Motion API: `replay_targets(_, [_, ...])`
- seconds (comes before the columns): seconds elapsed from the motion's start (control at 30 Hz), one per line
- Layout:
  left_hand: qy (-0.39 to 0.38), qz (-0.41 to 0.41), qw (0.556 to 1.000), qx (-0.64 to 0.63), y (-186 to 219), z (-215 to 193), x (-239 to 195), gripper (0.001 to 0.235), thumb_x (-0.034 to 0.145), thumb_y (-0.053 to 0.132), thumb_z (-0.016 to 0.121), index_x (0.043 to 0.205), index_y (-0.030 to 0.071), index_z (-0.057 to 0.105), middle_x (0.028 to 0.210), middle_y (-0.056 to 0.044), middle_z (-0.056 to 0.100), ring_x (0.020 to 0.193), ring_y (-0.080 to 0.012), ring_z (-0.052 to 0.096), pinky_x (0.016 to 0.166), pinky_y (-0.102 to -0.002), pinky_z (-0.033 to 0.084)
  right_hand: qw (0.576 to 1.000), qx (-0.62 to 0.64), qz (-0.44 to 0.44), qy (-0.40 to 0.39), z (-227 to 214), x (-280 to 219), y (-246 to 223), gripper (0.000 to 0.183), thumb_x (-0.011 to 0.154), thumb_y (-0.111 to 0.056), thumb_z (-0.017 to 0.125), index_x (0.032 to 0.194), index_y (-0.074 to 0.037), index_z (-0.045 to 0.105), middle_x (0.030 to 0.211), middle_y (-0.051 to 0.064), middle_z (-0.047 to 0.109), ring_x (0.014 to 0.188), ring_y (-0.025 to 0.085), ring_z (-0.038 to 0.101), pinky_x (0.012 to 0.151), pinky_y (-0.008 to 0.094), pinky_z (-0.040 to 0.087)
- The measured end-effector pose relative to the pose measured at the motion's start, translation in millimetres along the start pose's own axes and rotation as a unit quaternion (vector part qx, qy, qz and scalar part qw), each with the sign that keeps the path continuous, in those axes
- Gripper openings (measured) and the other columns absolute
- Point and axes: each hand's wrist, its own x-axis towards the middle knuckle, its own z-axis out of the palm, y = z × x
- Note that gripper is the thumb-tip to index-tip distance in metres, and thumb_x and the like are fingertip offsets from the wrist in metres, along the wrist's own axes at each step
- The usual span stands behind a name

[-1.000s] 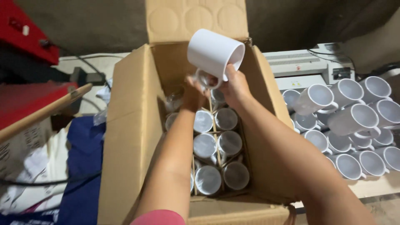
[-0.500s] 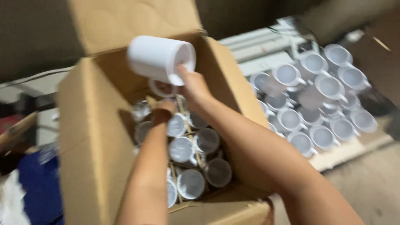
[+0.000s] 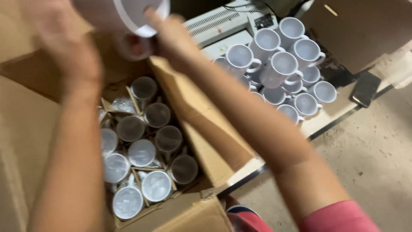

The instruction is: Unpacking white ceramic mugs from a shipping box and arranging them on a table.

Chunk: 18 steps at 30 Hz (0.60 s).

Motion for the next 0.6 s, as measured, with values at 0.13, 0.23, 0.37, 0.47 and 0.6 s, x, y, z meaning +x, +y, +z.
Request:
replay_targets(0.13, [-0.127,0.113,0.971,0.169,123,125,-22,0.063,0.111,0.061,0.040,0.121,0.003,0.060,0.119,-0.017,0.063,0.115,-0.0360,0.062,0.103,-0.047,0.048,0.988,-0.148,0.003,-0.044,-91,-52,-103,0.051,0.103,-0.037,0.057,0.115,0.012,0.066,0.094,0.019,0.074,0.071,0.025,0.073,0.064,0.041,0.067])
replay_targets(0.23, [-0.165,0.097,0.968,0.162,139,190,-41,0.080,0.104,0.072,0.049,0.129,-0.003,0.058,0.122,-0.029,0.058,0.109,-0.0448,0.061,0.087,-0.052,0.053,0.972,-0.232,0.040,-0.022,-142,-96,-159,0.034,0.093,-0.028,0.058,0.107,0.001,0.068,0.089,0.009,0.077,0.071,0.019,0.079,0.059,0.035,0.066])
replay_targets(0.37, [-0.395,-0.181,0.836,0.335,101,271,-80,0.056,0.092,0.045,0.062,0.124,-0.001,0.062,0.110,-0.025,0.071,0.103,-0.0412,0.070,0.089,-0.049,0.056,0.761,-0.630,0.158,0.008,-234,-113,-147,0.058,0.101,-0.046,0.057,0.080,0.005,0.075,0.063,0.012,0.069,0.051,0.018,0.056,0.045,0.034,0.041])
replay_targets(0.47, [-0.502,-0.208,0.752,0.374,83,303,-105,0.034,0.082,0.020,0.071,0.110,0.001,0.073,0.108,-0.025,0.071,0.102,-0.0409,0.070,0.086,-0.048,0.057,0.737,-0.633,0.238,-0.013,-261,-125,-128,0.062,0.098,-0.051,0.056,0.074,0.003,0.075,0.060,0.014,0.071,0.051,0.021,0.067,0.049,0.035,0.053])
replay_targets(0.6, [-0.599,-0.273,0.662,0.359,56,327,-132,0.014,0.085,0.001,0.064,0.089,-0.004,0.077,0.084,-0.021,0.080,0.082,-0.0318,0.082,0.076,-0.042,0.064,0.681,-0.683,0.263,-0.024,-320,-116,-78,0.058,0.094,-0.046,0.065,0.076,0.009,0.073,0.066,0.019,0.071,0.061,0.031,0.073,0.062,0.044,0.061])
